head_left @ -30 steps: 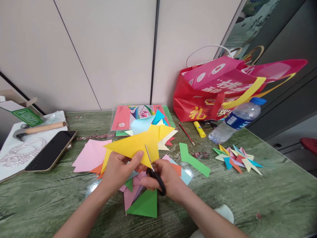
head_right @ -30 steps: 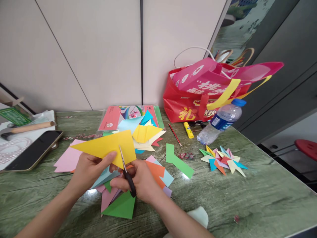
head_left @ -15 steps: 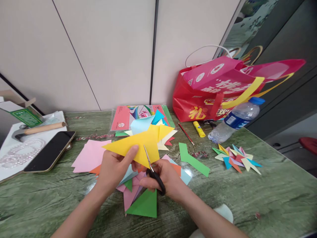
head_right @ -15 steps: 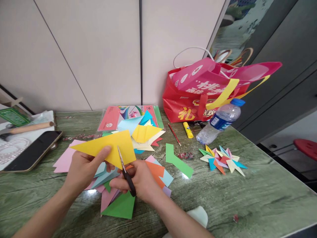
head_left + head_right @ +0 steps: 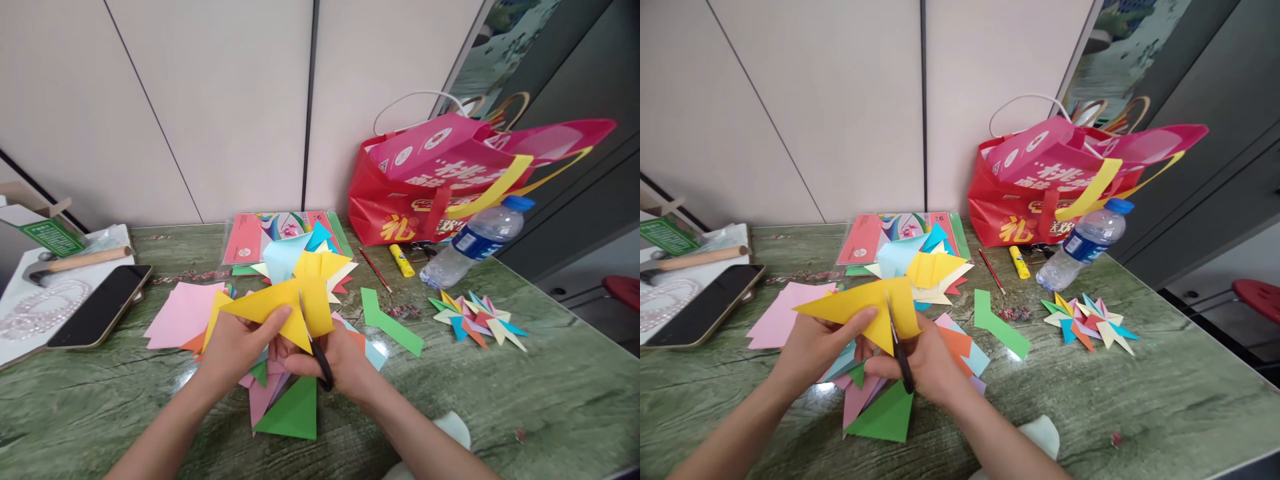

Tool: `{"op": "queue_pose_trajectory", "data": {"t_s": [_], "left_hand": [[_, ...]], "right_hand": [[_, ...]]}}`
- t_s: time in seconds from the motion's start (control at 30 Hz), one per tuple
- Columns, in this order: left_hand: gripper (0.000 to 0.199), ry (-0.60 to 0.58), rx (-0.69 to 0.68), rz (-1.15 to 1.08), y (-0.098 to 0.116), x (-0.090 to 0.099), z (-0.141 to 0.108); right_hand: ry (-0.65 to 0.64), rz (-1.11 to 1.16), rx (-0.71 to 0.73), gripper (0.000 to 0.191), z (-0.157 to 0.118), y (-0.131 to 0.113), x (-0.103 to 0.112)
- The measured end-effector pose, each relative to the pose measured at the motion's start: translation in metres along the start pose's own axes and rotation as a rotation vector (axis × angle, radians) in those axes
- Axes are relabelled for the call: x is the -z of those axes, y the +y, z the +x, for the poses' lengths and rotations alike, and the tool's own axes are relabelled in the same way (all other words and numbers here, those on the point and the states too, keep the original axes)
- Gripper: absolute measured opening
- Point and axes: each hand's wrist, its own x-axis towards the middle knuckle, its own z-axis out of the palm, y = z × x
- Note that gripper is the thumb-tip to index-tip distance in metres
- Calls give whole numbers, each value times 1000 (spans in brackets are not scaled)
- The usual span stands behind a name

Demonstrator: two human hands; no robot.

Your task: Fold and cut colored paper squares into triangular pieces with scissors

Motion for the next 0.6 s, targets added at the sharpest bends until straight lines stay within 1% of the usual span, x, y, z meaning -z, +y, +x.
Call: {"op": "queue_pose_trajectory", "data": {"t_s": [0.13,0.3,0.37,0.47,0.53,0.6], "left_hand": [[29,-18,8,-20,0,0,-1],[29,13,9,-11,0,0,-1],[29,15,19,-1,1,-1,0],[24,59,22,14,1,-1,-1],[23,71,22,16,2,-1,-1],[24,57,19,20,2,0,-2]], "right_hand": [[-6,0,3,48,0,0,0],[36,-27,-4,47,0,1,-1],[53,-5,-33,51,0,2,-1],[73,25,-60,56,0,3,0],[68,35,-63,56,0,3,0],[49,53,-55,55,0,2,-1]]}}
